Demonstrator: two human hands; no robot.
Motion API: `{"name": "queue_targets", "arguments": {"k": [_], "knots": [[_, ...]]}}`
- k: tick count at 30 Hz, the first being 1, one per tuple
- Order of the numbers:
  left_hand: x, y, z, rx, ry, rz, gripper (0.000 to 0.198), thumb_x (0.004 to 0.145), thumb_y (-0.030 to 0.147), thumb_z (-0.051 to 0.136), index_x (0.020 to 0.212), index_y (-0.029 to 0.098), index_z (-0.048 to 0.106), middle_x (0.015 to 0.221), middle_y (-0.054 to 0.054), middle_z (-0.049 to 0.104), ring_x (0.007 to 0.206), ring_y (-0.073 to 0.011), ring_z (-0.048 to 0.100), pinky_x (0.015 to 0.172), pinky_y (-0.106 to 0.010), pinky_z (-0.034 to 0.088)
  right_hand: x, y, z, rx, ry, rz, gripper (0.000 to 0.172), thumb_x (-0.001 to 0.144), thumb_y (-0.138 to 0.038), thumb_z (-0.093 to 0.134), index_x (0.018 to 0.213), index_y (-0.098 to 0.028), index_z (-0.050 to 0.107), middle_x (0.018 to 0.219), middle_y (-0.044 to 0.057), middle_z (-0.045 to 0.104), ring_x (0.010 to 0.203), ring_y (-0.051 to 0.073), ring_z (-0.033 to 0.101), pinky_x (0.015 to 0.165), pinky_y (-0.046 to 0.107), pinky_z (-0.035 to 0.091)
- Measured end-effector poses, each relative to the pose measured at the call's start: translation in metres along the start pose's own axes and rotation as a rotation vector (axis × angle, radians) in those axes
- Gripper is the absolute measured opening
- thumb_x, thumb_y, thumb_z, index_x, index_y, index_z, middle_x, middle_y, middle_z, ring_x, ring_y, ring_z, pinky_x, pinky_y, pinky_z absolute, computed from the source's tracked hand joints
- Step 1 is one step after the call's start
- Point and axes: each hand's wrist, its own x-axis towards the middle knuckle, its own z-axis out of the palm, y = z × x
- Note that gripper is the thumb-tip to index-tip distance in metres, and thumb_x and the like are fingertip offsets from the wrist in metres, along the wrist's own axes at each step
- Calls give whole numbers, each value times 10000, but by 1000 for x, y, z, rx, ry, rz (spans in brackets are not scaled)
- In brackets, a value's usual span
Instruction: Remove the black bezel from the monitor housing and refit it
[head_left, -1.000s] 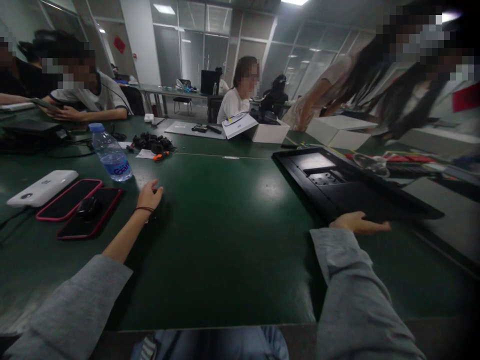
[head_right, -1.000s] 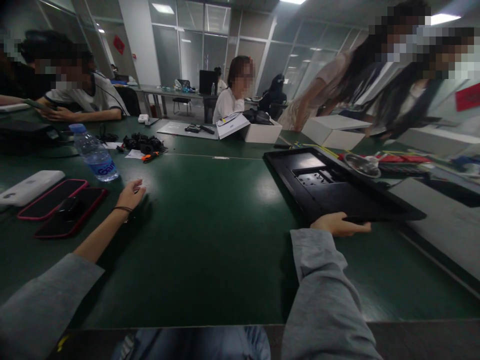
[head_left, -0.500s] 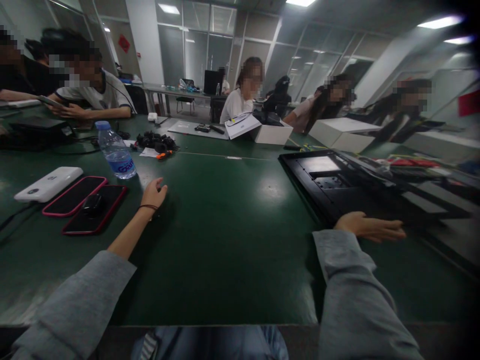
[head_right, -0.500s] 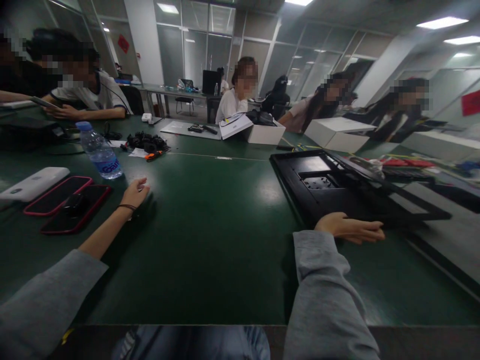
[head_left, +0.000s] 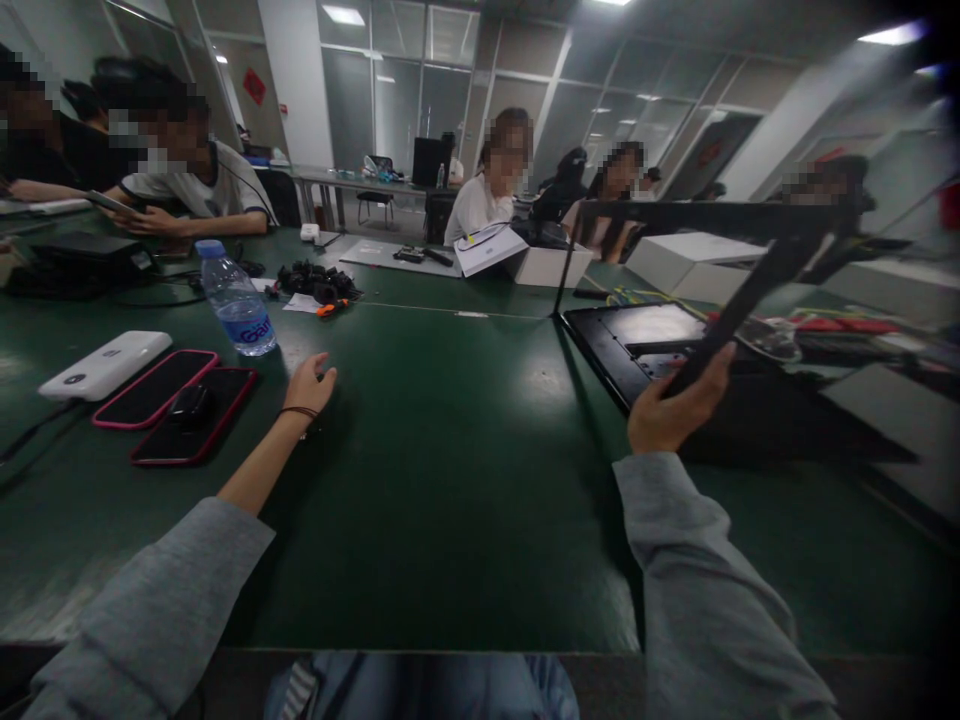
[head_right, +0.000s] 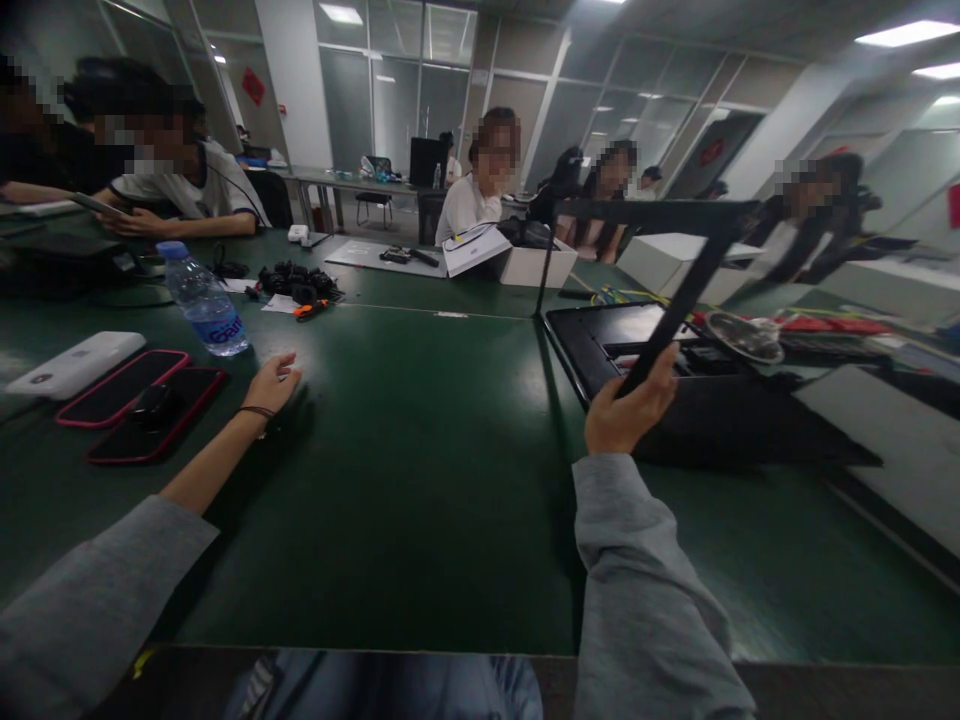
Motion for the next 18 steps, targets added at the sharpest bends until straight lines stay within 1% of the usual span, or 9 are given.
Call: {"name": "queue_targets", "arguments": {"k": [1,2,3,6,10,12,14,16,18], "knots": [[0,0,0,-1,2,-1,497,886,269,599,1361,124,619,1435,-175,634,1245,-284,656,1116,-442,486,-2,-13,-1,4,-9,-81,688,962,-206,391,1608,-9,257,1364,259,596,1440,323,454,1240,537,294],[0,0,0,-4,6,-4,486,890,272,597,1354,128,624,1427,-174,640,1241,-280,658,1115,-440,485,-3,-24,-2,20,-1,-124,678,979,-225,378,1613,-24,249,1254,231,652,1364,324,514,1208,545,338],[1,0,0,-9,11,-7,473,895,276,595,1345,135,628,1417,-171,646,1237,-274,660,1114,-437,484,-4,-33,-2,31,13,-144,666,993,-251,372,1615,-44,251,1200,211,670,1296,324,554,1175,554,374],[1,0,0,-32,25,-16,463,919,302,586,1349,133,617,1400,-180,651,1236,-264,661,1106,-426,485,-5,-49,-4,69,47,-132,646,1025,-322,358,1623,-106,241,1192,178,654,1186,300,603,1138,563,414],[1,1,1,-70,43,-12,551,952,382,580,1420,93,546,1394,-217,642,1241,-274,655,1100,-435,484,-5,-49,0,195,32,-95,645,1052,-362,331,1639,-125,206,1164,148,638,1042,233,652,1078,498,488],[1,2,0,-98,72,27,577,954,414,585,1440,108,526,1396,-210,640,1238,-271,655,1098,-433,483,-8,-45,5,265,-4,-65,667,1053,-372,327,1651,-122,168,1099,118,643,877,190,653,964,447,557],[-1,4,-1,-126,128,93,622,945,436,605,1474,129,494,1418,-203,625,1250,-266,647,1102,-429,478,-11,-41,11,297,-70,-15,677,1051,-391,331,1655,-142,157,1031,78,640,728,152,617,841,395,591],[-2,6,-3,-144,190,152,708,926,446,636,1526,134,429,1472,-213,581,1272,-269,632,1106,-431,474,-15,-37,16,298,-133,35,661,1048,-410,332,1648,-177,182,994,49,634,648,132,593,751,355,595],[-4,10,-4,-152,217,167,768,909,443,660,1557,137,383,1502,-220,553,1275,-271,631,1096,-429,481,-18,-33,20,293,-170,68,630,1050,-419,327,1632,-205,218,970,32,634,627,127,598,714,332,590]]}}
